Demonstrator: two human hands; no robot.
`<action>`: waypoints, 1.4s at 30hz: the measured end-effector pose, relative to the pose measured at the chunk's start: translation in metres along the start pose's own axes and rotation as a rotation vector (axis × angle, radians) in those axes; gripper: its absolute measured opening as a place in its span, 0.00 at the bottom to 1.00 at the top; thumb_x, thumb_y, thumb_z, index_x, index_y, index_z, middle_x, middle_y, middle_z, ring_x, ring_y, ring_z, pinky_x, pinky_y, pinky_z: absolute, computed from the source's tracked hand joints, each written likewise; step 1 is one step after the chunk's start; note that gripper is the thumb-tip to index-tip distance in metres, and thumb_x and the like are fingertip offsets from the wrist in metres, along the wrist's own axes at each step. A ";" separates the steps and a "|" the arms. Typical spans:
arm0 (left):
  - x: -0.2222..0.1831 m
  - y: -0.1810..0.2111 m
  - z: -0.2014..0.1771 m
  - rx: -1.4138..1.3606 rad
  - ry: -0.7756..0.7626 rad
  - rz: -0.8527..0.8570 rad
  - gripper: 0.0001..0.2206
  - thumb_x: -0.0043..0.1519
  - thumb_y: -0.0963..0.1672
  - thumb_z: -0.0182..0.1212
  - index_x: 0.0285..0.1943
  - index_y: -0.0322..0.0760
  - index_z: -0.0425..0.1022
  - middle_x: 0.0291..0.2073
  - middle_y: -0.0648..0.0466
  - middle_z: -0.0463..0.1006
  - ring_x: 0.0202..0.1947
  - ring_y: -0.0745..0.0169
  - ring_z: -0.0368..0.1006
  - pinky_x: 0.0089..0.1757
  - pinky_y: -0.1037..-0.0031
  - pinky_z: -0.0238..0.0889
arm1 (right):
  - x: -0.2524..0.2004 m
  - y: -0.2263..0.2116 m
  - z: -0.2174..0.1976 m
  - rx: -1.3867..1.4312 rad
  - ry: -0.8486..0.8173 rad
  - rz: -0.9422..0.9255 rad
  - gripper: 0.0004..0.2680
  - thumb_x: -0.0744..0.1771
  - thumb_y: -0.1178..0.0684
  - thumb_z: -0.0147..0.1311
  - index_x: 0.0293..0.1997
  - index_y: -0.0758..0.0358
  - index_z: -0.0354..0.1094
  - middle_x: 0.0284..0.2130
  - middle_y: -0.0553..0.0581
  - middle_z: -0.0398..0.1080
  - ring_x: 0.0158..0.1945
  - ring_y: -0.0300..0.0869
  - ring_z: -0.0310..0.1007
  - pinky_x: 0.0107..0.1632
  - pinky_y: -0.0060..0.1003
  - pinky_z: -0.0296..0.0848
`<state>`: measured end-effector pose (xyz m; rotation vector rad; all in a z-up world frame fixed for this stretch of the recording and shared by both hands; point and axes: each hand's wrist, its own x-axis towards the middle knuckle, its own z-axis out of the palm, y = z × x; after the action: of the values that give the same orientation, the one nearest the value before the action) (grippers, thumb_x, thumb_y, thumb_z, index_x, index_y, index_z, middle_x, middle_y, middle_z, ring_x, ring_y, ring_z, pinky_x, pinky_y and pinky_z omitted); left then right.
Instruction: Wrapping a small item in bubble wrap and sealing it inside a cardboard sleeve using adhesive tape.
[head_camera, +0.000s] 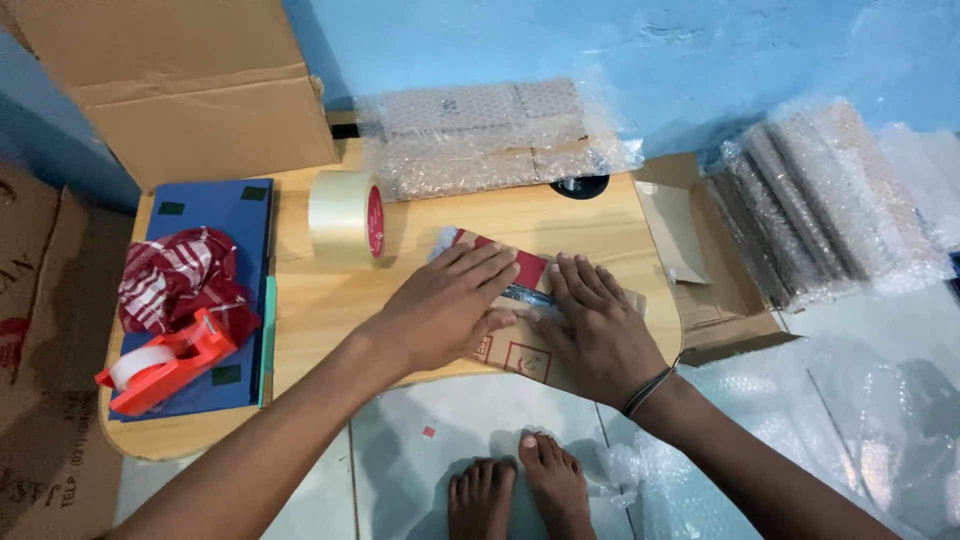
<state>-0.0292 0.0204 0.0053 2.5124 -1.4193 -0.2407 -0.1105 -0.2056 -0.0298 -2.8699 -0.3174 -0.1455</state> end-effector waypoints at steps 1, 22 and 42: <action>-0.002 0.001 0.005 -0.001 0.000 0.002 0.27 0.72 0.53 0.42 0.75 0.32 0.60 0.71 0.41 0.63 0.73 0.44 0.54 0.69 0.53 0.39 | 0.002 0.001 -0.002 -0.001 0.000 0.002 0.24 0.69 0.39 0.49 0.69 0.66 0.62 0.68 0.67 0.61 0.73 0.56 0.55 0.74 0.50 0.48; -0.010 -0.003 -0.058 -0.035 -0.350 -0.208 0.73 0.30 0.68 0.79 0.80 0.31 0.45 0.77 0.36 0.48 0.78 0.39 0.38 0.71 0.53 0.30 | 0.028 0.020 -0.012 0.024 -0.014 -0.233 0.20 0.70 0.42 0.51 0.66 0.64 0.66 0.65 0.60 0.66 0.71 0.54 0.60 0.73 0.49 0.54; -0.008 -0.025 -0.030 -0.110 -0.205 -0.182 0.55 0.31 0.65 0.77 0.67 0.37 0.68 0.60 0.45 0.69 0.64 0.49 0.61 0.65 0.59 0.49 | 0.033 0.028 -0.015 0.064 0.019 -0.322 0.17 0.70 0.45 0.53 0.64 0.61 0.68 0.60 0.58 0.71 0.67 0.53 0.66 0.71 0.50 0.59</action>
<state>-0.0047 0.0435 0.0269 2.5864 -1.2068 -0.6083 -0.0729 -0.2288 -0.0175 -2.7323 -0.7652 -0.2160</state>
